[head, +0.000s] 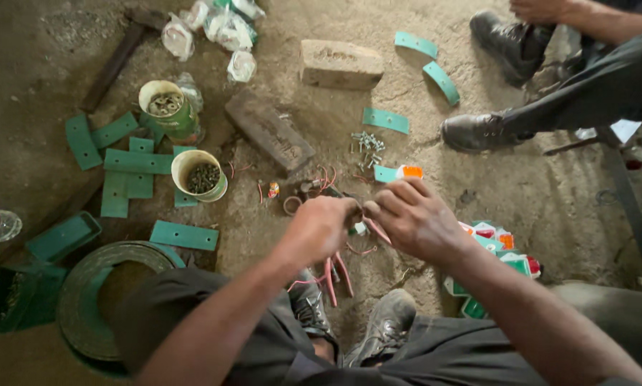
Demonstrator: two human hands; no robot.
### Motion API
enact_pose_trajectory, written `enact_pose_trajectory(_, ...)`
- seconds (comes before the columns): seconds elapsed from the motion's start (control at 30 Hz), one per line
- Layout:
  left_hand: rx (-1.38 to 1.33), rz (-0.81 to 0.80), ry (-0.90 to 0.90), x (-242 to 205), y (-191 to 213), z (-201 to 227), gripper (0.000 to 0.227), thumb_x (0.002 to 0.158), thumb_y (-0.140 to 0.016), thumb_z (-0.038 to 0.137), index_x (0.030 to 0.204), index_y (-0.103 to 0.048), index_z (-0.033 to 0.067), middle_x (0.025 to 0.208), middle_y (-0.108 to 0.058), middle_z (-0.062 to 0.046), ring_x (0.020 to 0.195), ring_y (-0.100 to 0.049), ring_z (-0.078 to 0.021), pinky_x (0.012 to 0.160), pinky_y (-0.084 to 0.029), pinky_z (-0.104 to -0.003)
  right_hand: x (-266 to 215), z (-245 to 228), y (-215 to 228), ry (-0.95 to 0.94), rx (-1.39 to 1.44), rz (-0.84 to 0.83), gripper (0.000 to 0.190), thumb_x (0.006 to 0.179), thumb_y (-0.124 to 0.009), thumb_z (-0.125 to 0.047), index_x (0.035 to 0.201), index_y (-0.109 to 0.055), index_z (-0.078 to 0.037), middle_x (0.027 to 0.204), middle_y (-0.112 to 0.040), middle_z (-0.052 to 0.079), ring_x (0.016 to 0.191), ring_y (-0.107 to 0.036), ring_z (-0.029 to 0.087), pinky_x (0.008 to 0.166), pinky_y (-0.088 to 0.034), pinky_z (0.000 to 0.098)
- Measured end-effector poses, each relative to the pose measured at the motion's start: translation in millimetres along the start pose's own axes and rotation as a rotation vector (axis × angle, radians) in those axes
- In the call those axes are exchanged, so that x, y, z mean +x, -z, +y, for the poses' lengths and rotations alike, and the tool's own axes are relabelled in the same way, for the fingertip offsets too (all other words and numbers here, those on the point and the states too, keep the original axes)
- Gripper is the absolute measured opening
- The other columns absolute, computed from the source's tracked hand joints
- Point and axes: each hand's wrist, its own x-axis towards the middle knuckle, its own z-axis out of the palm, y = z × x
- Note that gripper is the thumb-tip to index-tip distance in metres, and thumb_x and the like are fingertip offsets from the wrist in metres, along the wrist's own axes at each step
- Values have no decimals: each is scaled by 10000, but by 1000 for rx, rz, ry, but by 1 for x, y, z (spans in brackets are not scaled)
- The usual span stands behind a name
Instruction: The person sits on the floor and assembles small electrical components by stripping red wires with pliers, twisting them, and attaching them to green plastic bases with orange and green lenses. The person handles multiple components and tools on the floor.
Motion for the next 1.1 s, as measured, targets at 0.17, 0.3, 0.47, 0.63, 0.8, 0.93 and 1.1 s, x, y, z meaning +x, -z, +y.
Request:
enact_pose_trajectory(0.17, 286, 241, -190, 12, 0, 26, 22, 776, -636, 86, 776, -652, 70, 788, -703, -142, 836, -678, -327, 732, -550, -450, -14, 0, 4, -294, 93, 5, 125, 824, -758, -201, 912, -742, -115, 776, -685, 43, 794, -666, 244, 763, -522, 388)
enact_pose_trajectory(0.3, 325, 353, -294, 23, -2, 33, 32, 789, -626, 82, 806, -615, 56, 806, -669, -125, 866, -650, -327, 733, -537, -443, -27, 1, -5, -635, 376, 2, 108, 843, -737, -146, 924, -779, -87, 838, -730, 106, 803, -694, 282, 717, -551, 391)
enact_pose_trajectory(0.47, 192, 273, -175, 30, -6, 35, 87, 866, -592, 54, 938, -629, 23, 861, -661, -137, 870, -640, -332, 739, -530, -441, -33, 10, -7, -953, 582, -42, 153, 834, -766, -173, 969, -794, -107, 842, -767, 86, 733, -754, 231, 678, -570, 358)
enact_pose_trajectory(0.63, 197, 290, -273, 32, 1, 42, 49, 837, -607, 49, 876, -635, 46, 887, -662, -139, 896, -650, -331, 763, -543, -439, -30, 18, 9, -680, 374, 94, 102, 837, -781, -137, 924, -793, -85, 822, -753, 97, 753, -711, 256, 713, -557, 364)
enact_pose_trajectory(0.8, 276, 412, -278, 42, 22, 51, 45, 857, -636, 56, 833, -599, 51, 865, -634, -134, 867, -639, -329, 711, -535, -430, -14, 23, 26, -440, 188, 239, 89, 849, -783, -122, 918, -756, -73, 901, -759, 82, 817, -718, 237, 779, -564, 376)
enact_pose_trajectory(0.93, 243, 540, -329, 47, 30, 54, 55, 850, -635, 49, 864, -582, 48, 901, -628, -128, 886, -640, -334, 729, -534, -434, -7, 21, 34, -578, 214, 240, 126, 836, -809, -158, 923, -768, -77, 881, -761, 82, 795, -710, 245, 741, -560, 370)
enact_pose_trajectory(1.1, 144, 461, -302, 44, 24, 53, 64, 868, -651, 65, 922, -623, 47, 886, -625, -117, 862, -642, -318, 741, -527, -445, -2, 22, 34, -531, 221, 264, 98, 885, -778, -145, 944, -752, -71, 895, -749, 86, 841, -709, 268, 760, -557, 384)
